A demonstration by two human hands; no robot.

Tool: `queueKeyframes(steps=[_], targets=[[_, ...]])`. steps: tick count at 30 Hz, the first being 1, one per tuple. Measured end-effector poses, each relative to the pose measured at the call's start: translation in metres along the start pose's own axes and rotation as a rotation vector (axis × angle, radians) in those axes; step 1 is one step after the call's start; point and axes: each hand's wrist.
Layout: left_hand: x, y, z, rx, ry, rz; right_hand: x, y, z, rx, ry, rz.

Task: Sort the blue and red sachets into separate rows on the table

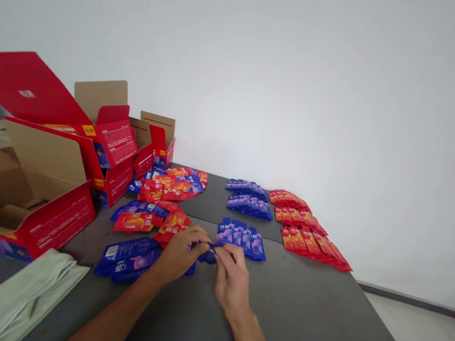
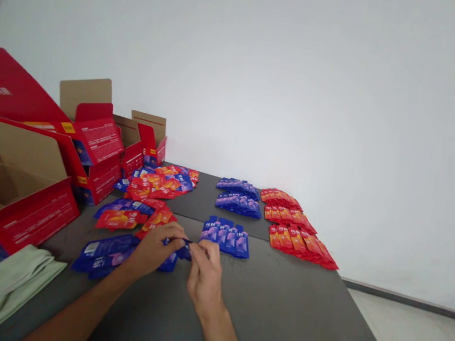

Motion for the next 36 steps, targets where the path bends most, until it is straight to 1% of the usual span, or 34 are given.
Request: queueKeyframes(steps=[4,7,12,15,19,25,30,33,36], targets=[[0.003,-0.008,0.002,-0.054,0.005,0.009,0.002,-0.002,-0.002,0.028,-0.075,0.023],[0.002,-0.012,0.003,-0.042,0.012,0.020,0.003,-0.001,-0.005,-0.057,-0.081,-0.015],[-0.002,-0.009,0.010,-0.017,0.125,0.011,0.006,-0.003,-0.007,-0.223,-0.107,-0.068],[-0.003,-0.005,0.013,-0.010,0.167,0.005,0.007,-0.005,-0.007,-0.252,-0.077,-0.061],[-0.004,-0.002,0.014,-0.008,0.188,0.017,0.008,-0.007,-0.007,-0.259,-0.029,-0.038],[-0.007,-0.003,0.017,0.018,0.205,0.049,0.010,-0.009,-0.006,-0.288,-0.034,0.021],[-0.008,-0.002,0.020,0.015,0.188,0.045,0.010,-0.010,-0.006,-0.291,-0.028,0.036],[-0.008,0.000,0.020,-0.009,0.191,0.034,0.009,-0.009,-0.005,-0.259,0.010,0.039],[-0.008,0.001,0.019,-0.033,0.174,-0.003,0.007,-0.008,-0.004,-0.166,0.042,0.054]])
Point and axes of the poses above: each hand's wrist, its own x-axis towards the middle knuckle, its own z-axis out of the palm, y = z × x, and after that the axes turned 15 degrees about -z, right-handed
